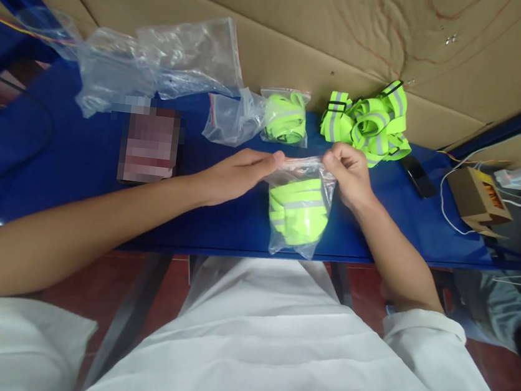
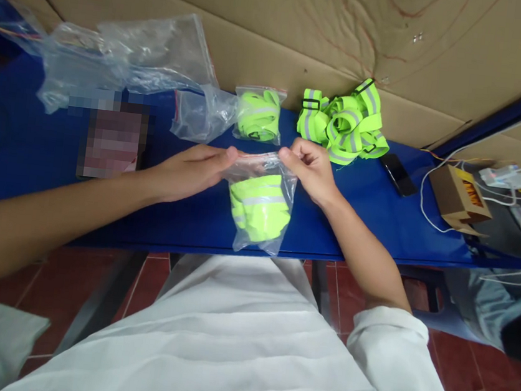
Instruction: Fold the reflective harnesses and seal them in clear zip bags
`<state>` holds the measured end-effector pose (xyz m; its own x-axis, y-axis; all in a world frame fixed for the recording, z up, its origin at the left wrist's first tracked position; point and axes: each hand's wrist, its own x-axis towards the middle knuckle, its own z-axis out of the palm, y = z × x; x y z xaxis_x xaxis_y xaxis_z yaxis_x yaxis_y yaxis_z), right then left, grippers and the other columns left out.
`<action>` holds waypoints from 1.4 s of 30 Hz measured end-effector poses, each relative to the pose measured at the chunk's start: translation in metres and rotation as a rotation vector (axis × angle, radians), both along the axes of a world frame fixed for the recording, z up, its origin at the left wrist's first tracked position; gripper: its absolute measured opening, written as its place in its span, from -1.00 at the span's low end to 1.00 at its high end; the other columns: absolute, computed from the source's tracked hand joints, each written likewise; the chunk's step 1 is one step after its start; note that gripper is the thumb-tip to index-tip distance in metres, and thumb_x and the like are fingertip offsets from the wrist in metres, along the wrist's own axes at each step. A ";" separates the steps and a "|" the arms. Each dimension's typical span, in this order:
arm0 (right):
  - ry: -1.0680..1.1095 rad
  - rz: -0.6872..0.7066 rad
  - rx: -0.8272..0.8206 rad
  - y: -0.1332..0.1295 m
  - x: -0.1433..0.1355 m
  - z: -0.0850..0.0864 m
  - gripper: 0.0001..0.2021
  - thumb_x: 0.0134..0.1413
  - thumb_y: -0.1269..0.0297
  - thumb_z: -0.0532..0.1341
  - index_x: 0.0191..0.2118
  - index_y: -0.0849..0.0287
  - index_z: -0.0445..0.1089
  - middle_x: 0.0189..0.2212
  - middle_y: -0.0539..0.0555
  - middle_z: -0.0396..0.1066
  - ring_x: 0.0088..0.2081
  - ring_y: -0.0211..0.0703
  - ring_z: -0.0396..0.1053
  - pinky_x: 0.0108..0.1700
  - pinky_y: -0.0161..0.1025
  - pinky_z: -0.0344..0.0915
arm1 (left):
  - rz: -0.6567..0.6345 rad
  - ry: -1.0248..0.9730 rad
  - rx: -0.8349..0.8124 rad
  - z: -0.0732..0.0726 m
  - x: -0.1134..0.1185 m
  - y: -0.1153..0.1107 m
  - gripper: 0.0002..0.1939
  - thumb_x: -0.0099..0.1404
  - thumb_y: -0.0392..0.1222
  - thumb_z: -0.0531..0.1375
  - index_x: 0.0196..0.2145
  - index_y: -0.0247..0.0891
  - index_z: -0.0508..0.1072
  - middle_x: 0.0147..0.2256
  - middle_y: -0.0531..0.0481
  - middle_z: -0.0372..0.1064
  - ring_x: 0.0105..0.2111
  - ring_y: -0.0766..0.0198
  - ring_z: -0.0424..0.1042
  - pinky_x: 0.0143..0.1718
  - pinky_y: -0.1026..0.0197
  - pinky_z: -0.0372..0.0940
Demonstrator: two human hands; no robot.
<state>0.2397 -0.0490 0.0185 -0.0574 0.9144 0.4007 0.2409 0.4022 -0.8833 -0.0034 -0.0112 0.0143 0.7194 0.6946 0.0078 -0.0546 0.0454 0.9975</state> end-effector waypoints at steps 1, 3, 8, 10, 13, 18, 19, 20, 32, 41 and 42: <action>0.051 -0.023 -0.033 0.001 -0.001 -0.001 -0.33 0.10 -0.30 0.40 -0.55 0.12 0.08 -0.63 -0.12 0.02 -0.57 -0.35 -0.06 -0.49 -0.30 -0.07 | 0.006 0.021 0.007 -0.003 0.000 0.001 -0.27 0.27 0.49 0.24 -0.02 -0.22 0.68 -0.01 -0.11 0.62 0.13 -0.05 0.53 0.27 -0.04 0.37; 0.146 -0.051 -0.118 0.002 -0.004 -0.007 -0.33 0.04 -0.34 0.41 -0.54 0.11 0.11 -0.62 -0.12 0.05 -0.58 -0.34 -0.02 -0.51 -0.31 -0.01 | 0.031 0.037 0.000 -0.010 0.002 0.001 -0.27 0.28 0.49 0.22 -0.02 -0.23 0.67 -0.01 -0.10 0.62 0.11 -0.06 0.54 0.27 -0.04 0.36; 0.264 0.022 -0.326 0.003 -0.008 -0.023 -0.41 0.09 -0.43 0.31 -0.36 0.09 0.41 -0.48 -0.05 0.35 -0.44 -0.22 0.35 -0.37 -0.28 0.33 | 0.080 -0.177 -0.127 -0.016 0.008 0.002 -0.38 0.42 0.34 0.19 0.03 -0.29 0.63 0.00 -0.15 0.61 0.14 -0.03 0.54 0.30 -0.03 0.34; 0.222 0.090 -0.382 0.003 -0.007 -0.026 -0.44 0.10 -0.38 0.34 -0.29 0.11 0.51 -0.40 -0.03 0.46 -0.32 -0.17 0.46 -0.27 -0.26 0.40 | 0.137 -0.234 -0.147 -0.012 0.010 0.002 -0.44 0.49 0.24 0.15 0.08 -0.30 0.59 0.03 -0.16 0.59 0.18 -0.01 0.51 0.33 -0.04 0.31; 0.155 0.087 -0.370 0.001 -0.007 -0.027 -0.52 0.10 -0.26 0.42 -0.29 0.14 0.58 -0.34 -0.01 0.55 -0.28 -0.17 0.49 -0.22 -0.27 0.41 | 0.213 -0.244 -0.203 -0.006 0.010 0.003 -0.50 0.56 0.14 0.07 0.18 -0.27 0.52 0.04 -0.13 0.59 0.20 0.05 0.49 0.36 -0.02 0.27; 0.258 -0.013 -0.371 -0.003 -0.016 -0.025 -0.54 0.06 -0.24 0.44 -0.32 0.12 0.61 -0.35 -0.02 0.59 -0.29 -0.13 0.51 -0.20 -0.23 0.44 | 0.135 -0.218 -0.207 -0.004 0.006 0.005 -0.51 0.40 0.13 0.30 0.16 -0.19 0.54 0.13 -0.10 0.55 0.23 -0.05 0.46 0.31 -0.05 0.33; 0.298 -0.028 -0.380 -0.004 -0.018 -0.025 -0.54 0.05 -0.25 0.44 -0.30 0.11 0.62 -0.34 -0.01 0.60 -0.26 -0.10 0.53 -0.16 -0.20 0.46 | 0.109 -0.183 -0.195 -0.004 0.005 0.005 -0.48 0.34 0.12 0.37 0.15 -0.18 0.56 0.14 -0.11 0.54 0.22 -0.08 0.46 0.28 -0.06 0.36; 0.335 -0.042 -0.389 -0.004 -0.021 -0.026 -0.53 0.04 -0.26 0.44 -0.27 0.10 0.62 -0.32 -0.01 0.61 -0.21 -0.06 0.55 -0.11 -0.18 0.48 | 0.088 -0.143 -0.190 -0.003 0.004 0.005 -0.44 0.28 0.12 0.41 0.15 -0.17 0.56 0.14 -0.12 0.53 0.20 -0.11 0.47 0.25 -0.07 0.39; 0.406 0.147 -0.441 -0.001 -0.021 -0.025 -0.40 -0.07 -0.09 0.57 0.05 0.00 0.48 -0.03 -0.04 0.60 0.05 -0.07 0.53 0.14 -0.18 0.47 | 0.166 0.063 -0.149 -0.003 0.004 0.003 -0.23 0.18 0.13 0.46 0.27 -0.14 0.40 0.18 -0.15 0.49 0.11 -0.02 0.53 -0.05 0.11 0.50; 0.565 -0.110 -0.391 0.006 -0.011 -0.016 -0.54 -0.02 -0.02 0.52 -0.07 0.09 0.49 -0.15 0.01 0.63 -0.07 -0.05 0.58 0.05 -0.15 0.52 | 0.133 0.119 -0.092 -0.009 0.004 0.004 -0.33 0.39 0.30 0.24 0.25 -0.18 0.32 -0.02 -0.20 0.56 -0.16 0.11 0.63 -0.08 0.06 0.54; 0.599 -0.121 -0.357 0.008 -0.009 -0.015 -0.57 0.01 -0.05 0.49 -0.09 0.09 0.50 -0.12 0.03 0.63 -0.02 -0.02 0.57 0.09 -0.11 0.51 | 0.106 0.137 -0.070 -0.011 0.003 0.005 -0.34 0.39 0.29 0.24 0.23 -0.20 0.33 -0.07 -0.19 0.58 -0.18 0.12 0.63 -0.06 0.06 0.52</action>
